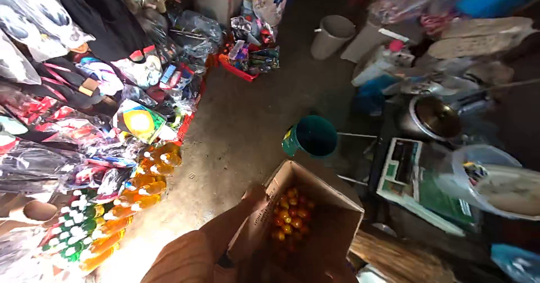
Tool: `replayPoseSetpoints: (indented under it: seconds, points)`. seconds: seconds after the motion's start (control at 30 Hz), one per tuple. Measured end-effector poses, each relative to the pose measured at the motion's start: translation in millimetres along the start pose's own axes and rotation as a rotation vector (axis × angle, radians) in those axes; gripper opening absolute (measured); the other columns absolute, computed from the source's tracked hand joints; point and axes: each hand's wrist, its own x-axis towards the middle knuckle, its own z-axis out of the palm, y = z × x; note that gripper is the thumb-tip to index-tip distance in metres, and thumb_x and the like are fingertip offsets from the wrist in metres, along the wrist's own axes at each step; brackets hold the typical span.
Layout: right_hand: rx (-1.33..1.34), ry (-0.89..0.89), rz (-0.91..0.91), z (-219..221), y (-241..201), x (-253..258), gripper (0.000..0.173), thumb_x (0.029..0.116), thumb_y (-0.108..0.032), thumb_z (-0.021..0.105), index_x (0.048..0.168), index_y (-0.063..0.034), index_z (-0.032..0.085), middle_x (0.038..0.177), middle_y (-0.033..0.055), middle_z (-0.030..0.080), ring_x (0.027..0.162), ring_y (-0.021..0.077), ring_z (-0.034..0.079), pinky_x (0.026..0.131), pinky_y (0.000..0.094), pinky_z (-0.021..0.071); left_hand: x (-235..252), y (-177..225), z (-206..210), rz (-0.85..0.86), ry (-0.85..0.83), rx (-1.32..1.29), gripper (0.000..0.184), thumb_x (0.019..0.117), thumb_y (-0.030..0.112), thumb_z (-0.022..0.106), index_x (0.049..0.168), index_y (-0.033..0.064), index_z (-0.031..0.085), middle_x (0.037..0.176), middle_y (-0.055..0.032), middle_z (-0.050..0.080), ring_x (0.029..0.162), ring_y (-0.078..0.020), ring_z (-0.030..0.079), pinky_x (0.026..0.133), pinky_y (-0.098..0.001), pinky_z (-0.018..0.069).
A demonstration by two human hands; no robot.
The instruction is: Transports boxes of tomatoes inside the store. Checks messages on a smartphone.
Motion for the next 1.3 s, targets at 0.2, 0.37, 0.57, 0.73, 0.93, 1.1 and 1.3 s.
replayPoseSetpoints:
  seconds: [0.2, 0.37, 0.57, 0.73, 0.93, 1.1, 1.3]
  points:
    - [-0.169, 0.005, -0.104, -38.5, -176.0, 83.1, 0.039, 0.1016, -0.019, 0.064, 0.129, 0.0084, 0.059, 0.117, 0.0294, 0.065, 0.099, 0.0379, 0.068, 0.085, 0.0545, 0.0571, 37.9, -9.5, -124.1, -0.202, 0.162, -0.178, 0.039, 0.1040, 0.032, 0.055, 0.125, 0.0004, 0.065, 0.126, -0.0244, 0.065, 0.119, -0.0418, 0.063, 0.097, -0.0635, 0.0498]
    - [-0.368, -0.043, -0.192, -66.7, -366.5, 151.8, 0.040, 0.1028, -0.020, 0.063, 0.131, 0.0070, 0.058, 0.122, 0.0302, 0.064, 0.106, 0.0411, 0.067, 0.090, 0.0570, 0.0560, 82.2, -44.5, -215.2, -0.356, 0.306, -0.380, 0.042, 0.1029, 0.033, 0.057, 0.128, -0.0006, 0.063, 0.130, -0.0251, 0.063, 0.122, -0.0415, 0.062, 0.099, -0.0611, 0.0503]
    - [-0.842, -0.067, -0.268, -61.7, -621.4, 227.2, 0.045, 0.1017, -0.026, 0.065, 0.129, 0.0090, 0.060, 0.126, 0.0301, 0.063, 0.117, 0.0415, 0.064, 0.101, 0.0575, 0.0505, 158.0, -97.5, -318.8, -0.434, 0.387, -0.737, 0.036, 0.1025, 0.023, 0.059, 0.128, -0.0016, 0.064, 0.129, -0.0239, 0.065, 0.122, -0.0392, 0.062, 0.103, -0.0579, 0.0485]
    - [-1.123, -0.088, -0.351, -36.5, -788.7, 288.0, 0.046, 0.1049, -0.029, 0.059, 0.130, 0.0101, 0.058, 0.128, 0.0314, 0.062, 0.124, 0.0427, 0.059, 0.107, 0.0575, 0.0439, 251.1, -130.9, -377.4, -0.543, 0.512, -0.954, 0.038, 0.1008, 0.021, 0.060, 0.131, -0.0023, 0.063, 0.131, -0.0246, 0.065, 0.124, -0.0390, 0.062, 0.105, -0.0570, 0.0479]
    - [-1.310, -0.048, -0.413, -2.4, -923.1, 378.0, 0.047, 0.1057, -0.033, 0.055, 0.130, 0.0079, 0.060, 0.128, 0.0306, 0.063, 0.125, 0.0439, 0.059, 0.106, 0.0599, 0.0441, 330.8, -152.8, -454.4, -0.614, 0.530, -1.140, 0.039, 0.1005, 0.017, 0.061, 0.133, -0.0051, 0.060, 0.132, -0.0266, 0.062, 0.126, -0.0379, 0.060, 0.106, -0.0525, 0.0470]
    - [-1.286, 0.010, -0.476, 27.9, -998.6, 442.7, 0.047, 0.1050, -0.026, 0.059, 0.131, 0.0129, 0.056, 0.130, 0.0335, 0.061, 0.125, 0.0447, 0.058, 0.107, 0.0594, 0.0435, 424.1, -174.6, -475.0, -0.647, 0.622, -1.374, 0.038, 0.1009, 0.018, 0.062, 0.133, -0.0011, 0.061, 0.128, -0.0250, 0.066, 0.121, -0.0381, 0.063, 0.104, -0.0550, 0.0489]
    - [-1.364, 0.156, -0.508, 63.8, -1036.7, 513.1, 0.043, 0.1063, -0.026, 0.055, 0.133, 0.0077, 0.058, 0.131, 0.0317, 0.061, 0.128, 0.0452, 0.057, 0.107, 0.0613, 0.0436, 502.2, -194.8, -469.1, -0.627, 0.722, -1.495, 0.035, 0.1048, 0.023, 0.056, 0.134, 0.0042, 0.063, 0.123, -0.0208, 0.069, 0.117, -0.0353, 0.067, 0.103, -0.0541, 0.0498]
